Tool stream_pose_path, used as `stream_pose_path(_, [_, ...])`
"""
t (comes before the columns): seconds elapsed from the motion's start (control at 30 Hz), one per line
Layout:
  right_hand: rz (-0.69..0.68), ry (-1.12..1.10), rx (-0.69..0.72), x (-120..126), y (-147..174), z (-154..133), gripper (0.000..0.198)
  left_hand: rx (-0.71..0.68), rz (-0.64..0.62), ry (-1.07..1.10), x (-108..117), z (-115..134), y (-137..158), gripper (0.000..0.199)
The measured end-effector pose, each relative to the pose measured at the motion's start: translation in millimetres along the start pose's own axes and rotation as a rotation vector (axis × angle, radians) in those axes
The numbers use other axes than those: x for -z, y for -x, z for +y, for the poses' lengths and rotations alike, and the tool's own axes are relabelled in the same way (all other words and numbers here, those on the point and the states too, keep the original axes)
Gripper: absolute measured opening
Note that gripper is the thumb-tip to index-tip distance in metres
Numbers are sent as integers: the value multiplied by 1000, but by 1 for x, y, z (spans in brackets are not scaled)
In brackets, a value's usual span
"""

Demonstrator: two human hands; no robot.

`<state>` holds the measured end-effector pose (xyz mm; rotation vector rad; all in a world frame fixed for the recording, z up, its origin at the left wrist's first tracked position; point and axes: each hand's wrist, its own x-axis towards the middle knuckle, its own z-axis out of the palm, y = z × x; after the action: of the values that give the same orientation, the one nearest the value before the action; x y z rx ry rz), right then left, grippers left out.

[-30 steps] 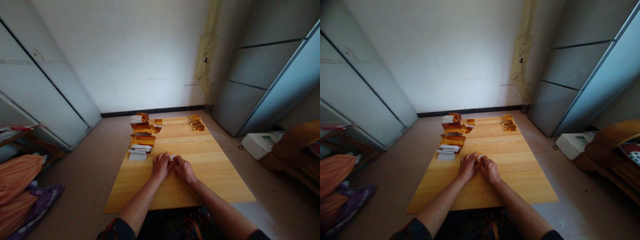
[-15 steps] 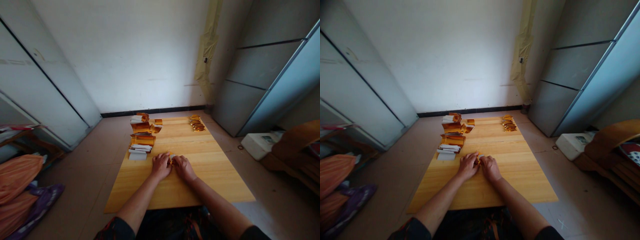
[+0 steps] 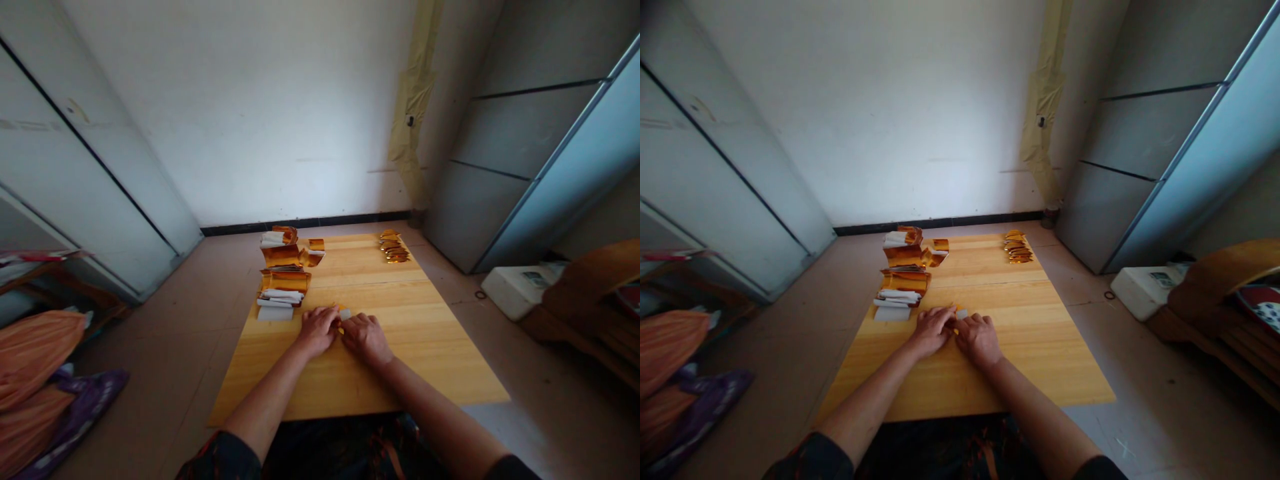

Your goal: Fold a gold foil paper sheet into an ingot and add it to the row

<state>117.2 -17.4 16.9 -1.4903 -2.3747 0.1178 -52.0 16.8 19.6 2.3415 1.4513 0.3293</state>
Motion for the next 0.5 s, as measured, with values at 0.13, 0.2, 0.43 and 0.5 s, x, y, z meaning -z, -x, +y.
stream_pose_path(0.13, [-13,85,67,5,-2,3,21,-30,22,-12,4,0,-4,39])
stream_pose_path(0.2, [-17,100,91,8,-2,5,22,-41,39,-11,6,0,-5,37])
stream_pose_path(0.43, [81,-33,19,1,8,7,13,-40,101,7,5,-3,-7,27])
stream_pose_path(0.5, [105,-28,18,-2,11,6,13,-56,100,15,4,-3,-7,22])
